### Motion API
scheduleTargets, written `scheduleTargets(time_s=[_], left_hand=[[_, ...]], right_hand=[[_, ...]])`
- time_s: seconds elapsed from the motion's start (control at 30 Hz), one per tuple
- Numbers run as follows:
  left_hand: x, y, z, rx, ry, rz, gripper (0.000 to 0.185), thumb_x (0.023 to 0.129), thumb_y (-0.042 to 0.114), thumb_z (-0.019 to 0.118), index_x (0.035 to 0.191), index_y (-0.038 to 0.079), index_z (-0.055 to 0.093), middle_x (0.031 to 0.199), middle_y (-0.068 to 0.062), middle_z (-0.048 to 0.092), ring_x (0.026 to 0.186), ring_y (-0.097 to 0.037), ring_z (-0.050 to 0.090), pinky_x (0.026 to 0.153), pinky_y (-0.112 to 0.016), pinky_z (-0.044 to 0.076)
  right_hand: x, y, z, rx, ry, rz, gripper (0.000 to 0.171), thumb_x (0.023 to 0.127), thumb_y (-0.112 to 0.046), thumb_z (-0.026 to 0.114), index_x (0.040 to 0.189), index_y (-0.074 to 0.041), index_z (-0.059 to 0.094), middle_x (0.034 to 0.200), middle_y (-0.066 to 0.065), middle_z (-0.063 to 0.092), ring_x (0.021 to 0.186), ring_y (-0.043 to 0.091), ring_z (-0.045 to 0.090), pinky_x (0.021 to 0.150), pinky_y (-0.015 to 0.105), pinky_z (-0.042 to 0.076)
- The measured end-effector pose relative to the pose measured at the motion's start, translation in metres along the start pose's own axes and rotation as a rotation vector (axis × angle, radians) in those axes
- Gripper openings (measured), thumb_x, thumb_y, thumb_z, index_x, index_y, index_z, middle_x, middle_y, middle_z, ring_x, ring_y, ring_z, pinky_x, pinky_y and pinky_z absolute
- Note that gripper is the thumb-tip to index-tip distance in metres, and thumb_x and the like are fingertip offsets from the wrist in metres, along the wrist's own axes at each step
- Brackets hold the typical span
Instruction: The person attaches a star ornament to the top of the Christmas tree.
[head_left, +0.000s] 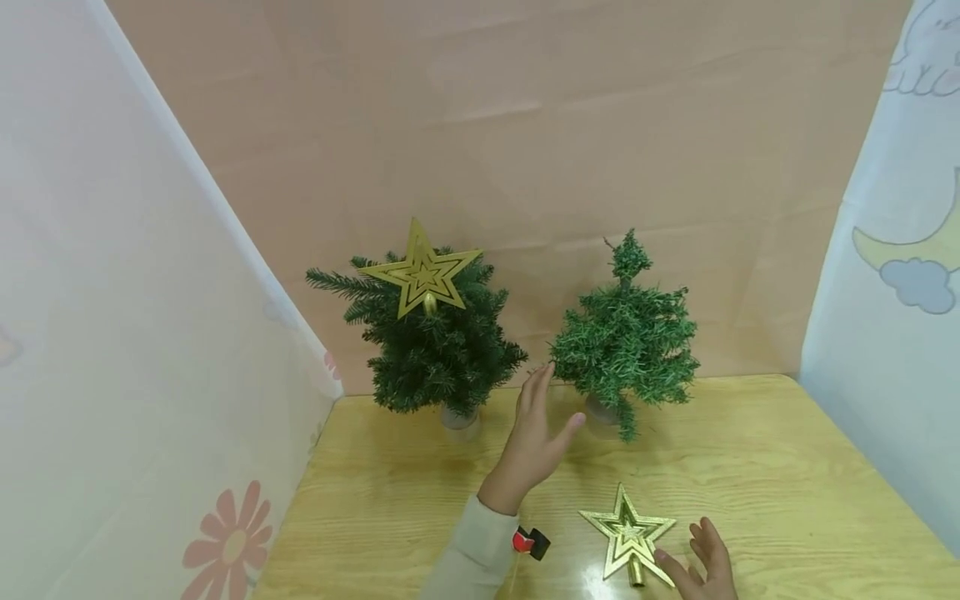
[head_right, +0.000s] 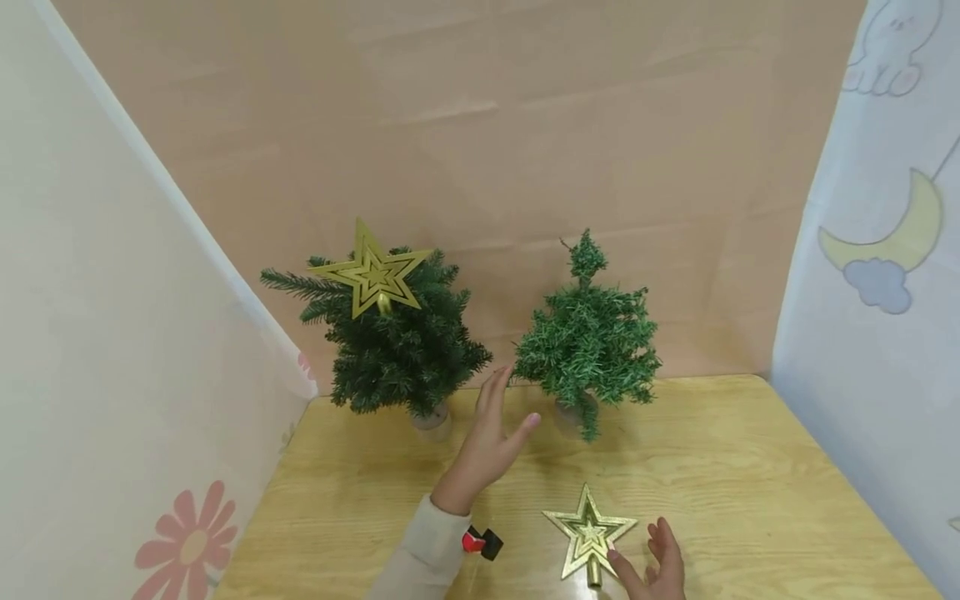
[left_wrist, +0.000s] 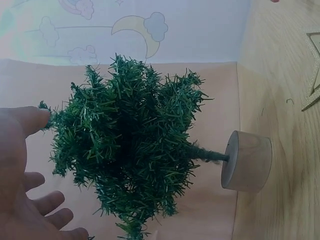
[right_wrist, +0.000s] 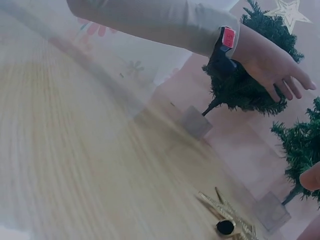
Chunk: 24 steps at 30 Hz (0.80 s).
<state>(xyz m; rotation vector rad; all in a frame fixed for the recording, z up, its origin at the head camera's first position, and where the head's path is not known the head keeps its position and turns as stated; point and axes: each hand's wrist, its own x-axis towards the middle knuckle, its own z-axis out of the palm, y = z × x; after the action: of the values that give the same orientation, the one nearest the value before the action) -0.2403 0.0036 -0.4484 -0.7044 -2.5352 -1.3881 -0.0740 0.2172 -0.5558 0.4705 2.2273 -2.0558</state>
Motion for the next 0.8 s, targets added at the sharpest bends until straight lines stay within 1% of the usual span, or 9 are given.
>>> scheduleTargets(time_s=[0.03,0.1,0.13,0.2,0.27,0.4,0.5,0.67,0.8], left_hand=[[0.002,0.0,0.001,-0.003,0.005,0.004,0.075,0.087,0.055,0.047,0.143,0.04,-0.001,0.149,0.012,0.0,0.136,-0.022,0.011,0.093,-0.057,0.037],[0.005,-0.001,0.003,-0.007,0.023,0.017,0.073,0.088,0.054,0.046,0.143,0.039,0.0,0.149,0.012,0.003,0.135,-0.021,0.014,0.094,-0.056,0.037],[0.007,-0.002,0.003,-0.011,0.036,0.025,0.072,0.088,0.053,0.047,0.144,0.039,0.002,0.148,0.012,0.005,0.135,-0.02,0.016,0.094,-0.055,0.038],[0.01,-0.003,0.005,-0.017,0.059,0.042,0.07,0.089,0.052,0.047,0.144,0.039,0.004,0.148,0.011,0.009,0.134,-0.018,0.019,0.095,-0.052,0.038],[0.014,-0.005,0.007,-0.035,0.077,0.057,0.069,0.09,0.049,0.048,0.144,0.038,0.006,0.147,0.012,0.012,0.133,-0.016,0.021,0.096,-0.051,0.038],[0.019,-0.007,0.011,-0.066,0.083,0.071,0.071,0.089,0.049,0.049,0.144,0.038,0.006,0.148,0.011,0.012,0.134,-0.016,0.02,0.097,-0.052,0.036],[0.022,-0.008,0.015,-0.08,0.063,0.059,0.075,0.088,0.05,0.051,0.144,0.037,0.005,0.149,0.011,0.01,0.134,-0.018,0.019,0.097,-0.053,0.036],[0.025,-0.012,0.024,-0.078,0.037,0.044,0.083,0.085,0.05,0.056,0.146,0.033,0.003,0.149,0.01,0.006,0.135,-0.021,0.019,0.095,-0.055,0.037],[0.029,-0.013,0.028,-0.054,0.048,0.057,0.085,0.084,0.048,0.058,0.146,0.033,0.002,0.15,0.008,0.006,0.135,-0.021,0.017,0.094,-0.056,0.038]], right_hand=[[-0.001,0.005,0.001,0.001,0.005,-0.031,0.108,0.08,-0.02,0.071,0.142,-0.033,-0.016,0.147,0.018,-0.013,0.132,0.031,0.014,0.086,0.049,0.044],[-0.004,0.014,0.002,-0.022,0.011,-0.067,0.115,0.075,-0.011,0.075,0.142,-0.034,-0.016,0.147,0.019,-0.009,0.124,0.024,0.024,0.079,0.039,0.049],[-0.004,0.018,0.002,-0.028,0.022,-0.064,0.117,0.073,-0.011,0.076,0.141,-0.037,-0.016,0.147,0.019,-0.008,0.121,0.021,0.027,0.077,0.035,0.05],[-0.004,0.024,0.003,-0.009,0.039,-0.012,0.119,0.073,-0.016,0.077,0.137,-0.045,-0.018,0.148,0.015,-0.01,0.12,0.019,0.032,0.078,0.04,0.051],[-0.005,0.027,0.003,0.019,0.039,0.005,0.118,0.073,-0.015,0.077,0.137,-0.047,-0.017,0.149,0.013,-0.012,0.114,0.012,0.039,0.078,0.044,0.052],[-0.007,0.03,0.003,0.154,0.015,-0.045,0.113,0.074,-0.008,0.074,0.141,-0.042,-0.012,0.149,0.014,-0.011,0.096,-0.009,0.048,0.076,0.039,0.053],[-0.006,0.03,0.001,0.209,-0.014,-0.053,0.112,0.075,-0.008,0.072,0.142,-0.038,-0.011,0.147,0.017,-0.009,0.094,-0.008,0.051,0.077,0.04,0.053],[-0.005,0.032,-0.002,0.181,-0.04,0.035,0.11,0.076,-0.015,0.072,0.142,-0.039,-0.013,0.149,0.013,-0.012,0.095,-0.008,0.048,0.08,0.044,0.051],[-0.005,0.041,-0.003,0.219,-0.059,0.04,0.102,0.079,-0.021,0.069,0.143,-0.039,-0.008,0.149,0.009,-0.012,0.098,-0.006,0.049,0.082,0.044,0.051]])
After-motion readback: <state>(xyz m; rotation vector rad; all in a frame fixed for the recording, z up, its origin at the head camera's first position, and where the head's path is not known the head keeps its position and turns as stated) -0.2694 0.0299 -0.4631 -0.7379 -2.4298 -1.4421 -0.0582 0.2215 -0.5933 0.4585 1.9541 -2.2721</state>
